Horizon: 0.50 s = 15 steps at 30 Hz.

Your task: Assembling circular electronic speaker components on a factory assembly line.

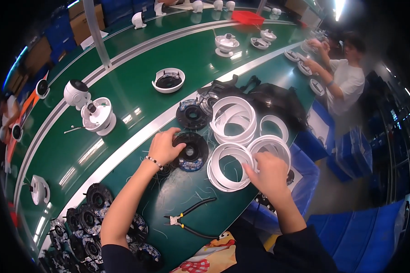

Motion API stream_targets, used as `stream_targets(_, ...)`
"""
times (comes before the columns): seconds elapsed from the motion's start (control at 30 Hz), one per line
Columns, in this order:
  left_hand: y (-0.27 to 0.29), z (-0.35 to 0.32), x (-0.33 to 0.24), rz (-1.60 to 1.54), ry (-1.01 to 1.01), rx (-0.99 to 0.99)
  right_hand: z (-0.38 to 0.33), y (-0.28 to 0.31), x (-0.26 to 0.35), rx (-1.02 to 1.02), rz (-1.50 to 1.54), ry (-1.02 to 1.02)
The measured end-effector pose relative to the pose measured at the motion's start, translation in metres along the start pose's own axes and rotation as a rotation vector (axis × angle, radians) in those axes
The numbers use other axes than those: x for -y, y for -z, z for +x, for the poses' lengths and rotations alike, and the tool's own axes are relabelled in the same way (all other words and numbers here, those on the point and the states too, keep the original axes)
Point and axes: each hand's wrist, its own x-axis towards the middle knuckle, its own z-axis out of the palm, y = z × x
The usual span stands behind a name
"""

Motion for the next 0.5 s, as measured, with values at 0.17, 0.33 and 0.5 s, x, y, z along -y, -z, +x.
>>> stream_targets(0.17, 0.041, -0.042, -0.008, -0.277, 0.069, 0.000, 0.003, -0.001, -0.006, -0.121, 0.054, 0.024)
stream_targets(0.33, 0.074, -0.121, -0.001, -1.029, 0.311, -0.083, 0.004, 0.010, 0.033, -0.133, 0.471, -0.043)
stream_targets(0.5, 0.057, -0.187, -0.022, -1.193, 0.239, -0.376, -0.004, -0.053, 0.097, -0.035, 0.947, -0.004)
